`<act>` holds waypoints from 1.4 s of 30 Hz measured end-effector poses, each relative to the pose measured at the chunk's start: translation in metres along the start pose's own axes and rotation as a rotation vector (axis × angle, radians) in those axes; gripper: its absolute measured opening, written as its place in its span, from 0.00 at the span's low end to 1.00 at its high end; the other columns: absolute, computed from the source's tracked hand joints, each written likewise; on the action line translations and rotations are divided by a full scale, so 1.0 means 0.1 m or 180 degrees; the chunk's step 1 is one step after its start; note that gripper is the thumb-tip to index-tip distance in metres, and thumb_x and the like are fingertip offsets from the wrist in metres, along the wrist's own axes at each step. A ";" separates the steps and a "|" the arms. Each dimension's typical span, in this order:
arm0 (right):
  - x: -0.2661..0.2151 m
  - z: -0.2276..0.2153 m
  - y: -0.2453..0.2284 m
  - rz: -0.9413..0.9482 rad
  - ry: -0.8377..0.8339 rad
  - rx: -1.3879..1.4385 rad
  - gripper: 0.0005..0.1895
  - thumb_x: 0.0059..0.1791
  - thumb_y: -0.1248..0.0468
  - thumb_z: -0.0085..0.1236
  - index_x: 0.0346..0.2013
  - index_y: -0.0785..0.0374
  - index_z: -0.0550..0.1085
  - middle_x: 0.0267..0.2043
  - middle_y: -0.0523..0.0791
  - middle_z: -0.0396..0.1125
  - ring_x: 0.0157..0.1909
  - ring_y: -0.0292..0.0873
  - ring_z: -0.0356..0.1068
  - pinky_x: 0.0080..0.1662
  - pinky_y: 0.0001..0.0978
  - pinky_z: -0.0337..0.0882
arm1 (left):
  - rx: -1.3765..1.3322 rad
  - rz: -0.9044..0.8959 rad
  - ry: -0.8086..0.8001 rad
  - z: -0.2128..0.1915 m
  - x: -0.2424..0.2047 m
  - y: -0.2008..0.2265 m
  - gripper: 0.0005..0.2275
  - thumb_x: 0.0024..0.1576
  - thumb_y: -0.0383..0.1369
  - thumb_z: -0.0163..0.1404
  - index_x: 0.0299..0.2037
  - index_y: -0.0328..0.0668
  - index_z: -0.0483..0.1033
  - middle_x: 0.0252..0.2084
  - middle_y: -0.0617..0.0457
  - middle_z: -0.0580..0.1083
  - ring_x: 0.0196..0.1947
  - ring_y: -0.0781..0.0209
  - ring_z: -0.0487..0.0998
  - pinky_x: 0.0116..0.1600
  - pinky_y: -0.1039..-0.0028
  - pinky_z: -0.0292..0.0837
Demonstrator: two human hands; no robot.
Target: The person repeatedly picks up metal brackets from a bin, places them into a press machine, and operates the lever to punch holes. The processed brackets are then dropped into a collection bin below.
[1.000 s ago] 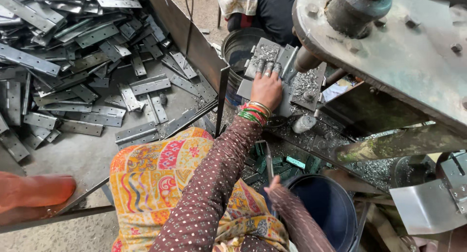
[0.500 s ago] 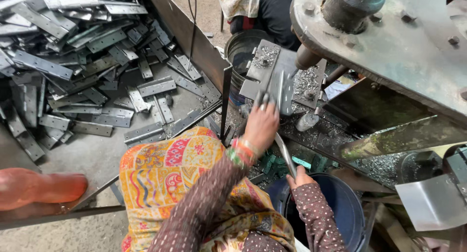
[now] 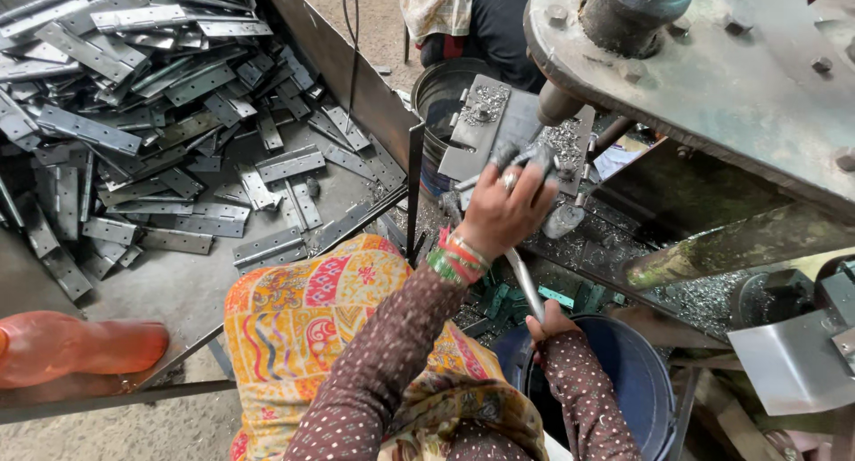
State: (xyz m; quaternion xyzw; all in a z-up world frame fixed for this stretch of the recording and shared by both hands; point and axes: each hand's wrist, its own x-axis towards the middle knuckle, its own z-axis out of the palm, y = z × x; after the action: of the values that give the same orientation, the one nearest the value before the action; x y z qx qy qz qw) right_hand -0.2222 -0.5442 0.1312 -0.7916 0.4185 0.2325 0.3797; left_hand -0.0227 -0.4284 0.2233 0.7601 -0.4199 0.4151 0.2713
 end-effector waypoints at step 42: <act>1.15 0.76 0.76 0.0121 -0.0125 -0.1440 0.32 0.53 0.48 0.56 0.59 0.64 0.55 0.47 0.58 0.70 0.48 0.55 0.74 0.50 0.47 0.73 | 0.0249 -0.0968 -0.1556 0.76 -0.27 -0.24 0.10 0.59 0.31 0.47 0.39 0.36 0.81 0.48 0.43 0.74 0.59 0.44 0.72 0.61 0.54 0.65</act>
State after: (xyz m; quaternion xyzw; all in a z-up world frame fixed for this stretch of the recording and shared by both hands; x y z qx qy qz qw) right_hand -0.2280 -0.5666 -0.0245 -0.8439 0.3631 0.3428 0.1961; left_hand 0.0207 -0.4633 0.1600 0.9018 -0.3377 0.1900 0.1916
